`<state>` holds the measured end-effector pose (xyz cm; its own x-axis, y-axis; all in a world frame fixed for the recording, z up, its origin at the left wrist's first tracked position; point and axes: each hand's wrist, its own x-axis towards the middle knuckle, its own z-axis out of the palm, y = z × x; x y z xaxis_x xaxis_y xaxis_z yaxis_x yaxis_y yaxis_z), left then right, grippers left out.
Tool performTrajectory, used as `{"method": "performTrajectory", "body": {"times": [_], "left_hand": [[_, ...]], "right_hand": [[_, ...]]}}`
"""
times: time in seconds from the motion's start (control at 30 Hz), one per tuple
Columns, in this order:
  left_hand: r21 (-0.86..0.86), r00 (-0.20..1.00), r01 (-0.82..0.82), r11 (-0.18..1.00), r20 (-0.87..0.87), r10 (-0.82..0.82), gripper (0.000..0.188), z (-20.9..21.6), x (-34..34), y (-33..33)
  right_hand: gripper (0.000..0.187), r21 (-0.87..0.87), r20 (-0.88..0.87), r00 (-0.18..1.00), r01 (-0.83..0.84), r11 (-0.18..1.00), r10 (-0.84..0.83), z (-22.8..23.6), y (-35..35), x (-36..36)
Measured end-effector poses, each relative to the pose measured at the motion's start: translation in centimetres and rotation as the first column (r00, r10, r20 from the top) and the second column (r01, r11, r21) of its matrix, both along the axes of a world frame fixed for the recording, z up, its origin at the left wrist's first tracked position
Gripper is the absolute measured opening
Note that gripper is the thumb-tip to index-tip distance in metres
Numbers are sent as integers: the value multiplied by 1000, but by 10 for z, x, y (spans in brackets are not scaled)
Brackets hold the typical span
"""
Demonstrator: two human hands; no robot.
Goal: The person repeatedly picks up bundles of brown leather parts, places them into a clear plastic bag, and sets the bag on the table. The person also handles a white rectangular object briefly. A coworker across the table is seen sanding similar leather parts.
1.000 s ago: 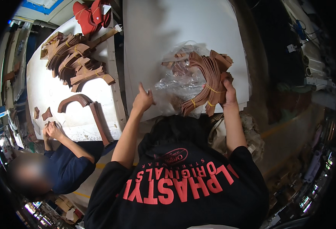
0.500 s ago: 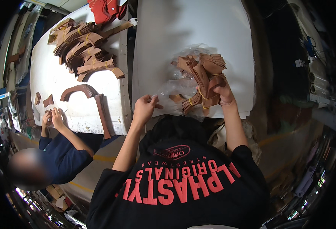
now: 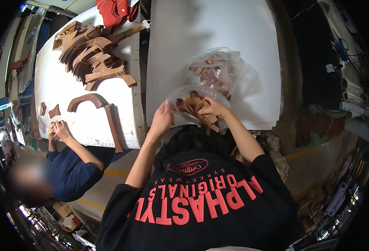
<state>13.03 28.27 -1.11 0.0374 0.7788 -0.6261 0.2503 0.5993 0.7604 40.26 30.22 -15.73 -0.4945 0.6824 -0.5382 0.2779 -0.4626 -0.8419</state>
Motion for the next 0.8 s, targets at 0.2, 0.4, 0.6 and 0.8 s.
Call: {"method": "performTrajectory", "body": {"times": [0.2, 0.4, 0.6, 0.8], "left_hand": [[282, 921, 326, 903, -310, -236, 47, 2, 12, -13], [44, 992, 104, 994, 71, -107, 40, -9, 12, -23], [-163, 995, 16, 987, 98, 0, 40, -11, 23, -28], [-178, 991, -17, 984, 125, 39, 37, -16, 29, -37]], "right_hand": [[75, -339, 224, 974, 46, 940, 33, -71, -8, 23], [76, -152, 242, 954, 220, 964, -179, -45, 10, 23], [89, 101, 584, 810, -134, 986, 50, -2, 21, 6], [92, 144, 456, 880, 76, 987, -134, -55, -20, 10]]}}
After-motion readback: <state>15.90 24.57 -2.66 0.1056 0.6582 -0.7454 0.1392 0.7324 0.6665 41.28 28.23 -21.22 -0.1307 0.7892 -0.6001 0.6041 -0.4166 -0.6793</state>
